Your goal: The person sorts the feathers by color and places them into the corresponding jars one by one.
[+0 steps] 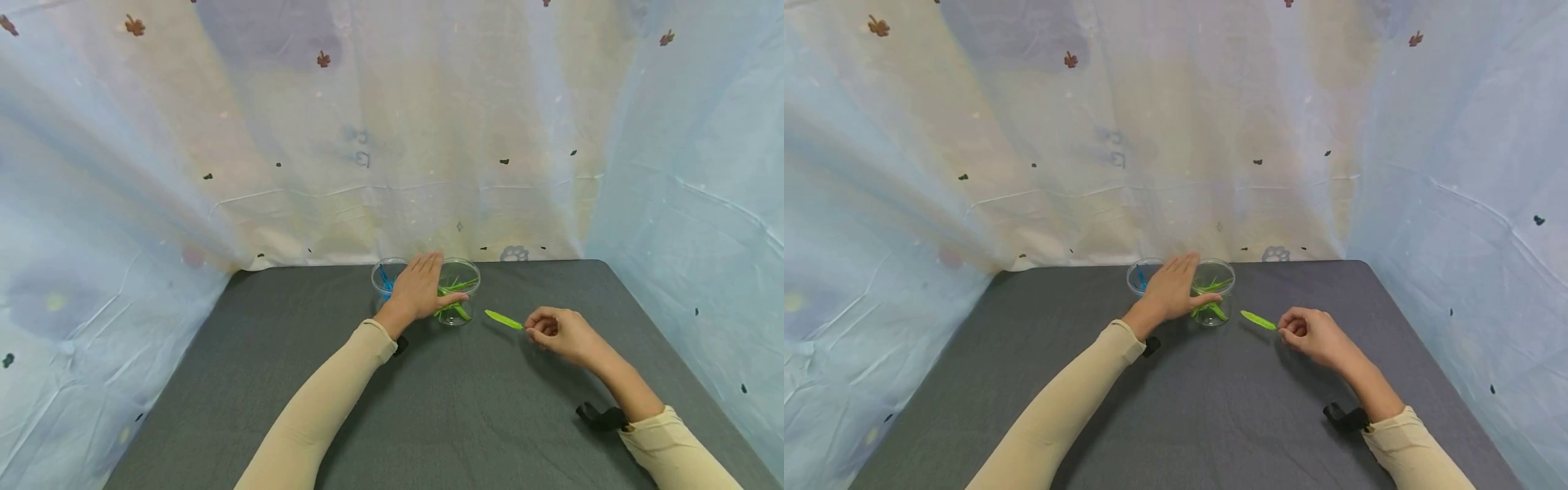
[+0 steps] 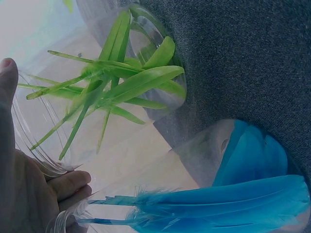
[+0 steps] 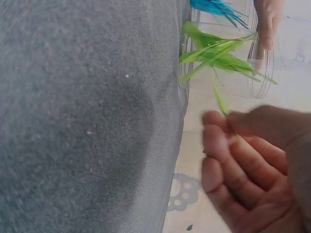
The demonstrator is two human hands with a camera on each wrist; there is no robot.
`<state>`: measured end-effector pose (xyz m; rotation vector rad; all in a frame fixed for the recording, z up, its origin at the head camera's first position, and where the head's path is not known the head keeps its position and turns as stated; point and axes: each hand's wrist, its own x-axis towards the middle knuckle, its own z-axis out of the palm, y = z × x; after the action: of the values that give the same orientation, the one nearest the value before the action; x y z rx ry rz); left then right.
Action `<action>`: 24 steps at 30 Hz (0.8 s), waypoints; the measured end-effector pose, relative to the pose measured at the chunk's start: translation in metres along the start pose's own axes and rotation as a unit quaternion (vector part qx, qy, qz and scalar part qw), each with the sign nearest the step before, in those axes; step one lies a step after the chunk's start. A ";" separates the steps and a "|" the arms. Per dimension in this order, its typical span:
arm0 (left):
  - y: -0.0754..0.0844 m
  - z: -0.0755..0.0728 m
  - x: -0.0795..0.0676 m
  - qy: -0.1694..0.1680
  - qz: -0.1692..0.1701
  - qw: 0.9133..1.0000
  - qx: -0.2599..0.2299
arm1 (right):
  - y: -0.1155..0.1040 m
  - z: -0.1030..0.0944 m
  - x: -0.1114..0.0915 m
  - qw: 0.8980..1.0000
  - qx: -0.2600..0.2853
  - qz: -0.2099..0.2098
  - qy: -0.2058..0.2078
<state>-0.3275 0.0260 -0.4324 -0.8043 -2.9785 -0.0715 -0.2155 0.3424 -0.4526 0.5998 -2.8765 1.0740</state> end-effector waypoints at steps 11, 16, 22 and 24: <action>0.001 -0.001 0.000 0.000 -0.001 1.000 0.003 | -0.007 -0.004 0.003 0.985 -0.043 -0.022 0.164; 0.000 -0.001 0.000 -0.001 -0.001 1.000 0.000 | -0.012 -0.007 0.009 0.973 -0.041 -0.054 0.220; 0.001 -0.002 -0.001 0.000 -0.002 1.000 -0.010 | -0.017 -0.009 0.017 0.961 0.007 -0.080 0.264; 0.001 -0.002 -0.002 0.000 -0.002 1.000 -0.011 | -0.018 -0.008 0.019 0.958 0.021 -0.083 0.274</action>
<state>-0.3254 0.0259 -0.4300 -0.8008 -2.9853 -0.1057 -0.2277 0.3284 -0.4318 0.4456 -2.2915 1.0708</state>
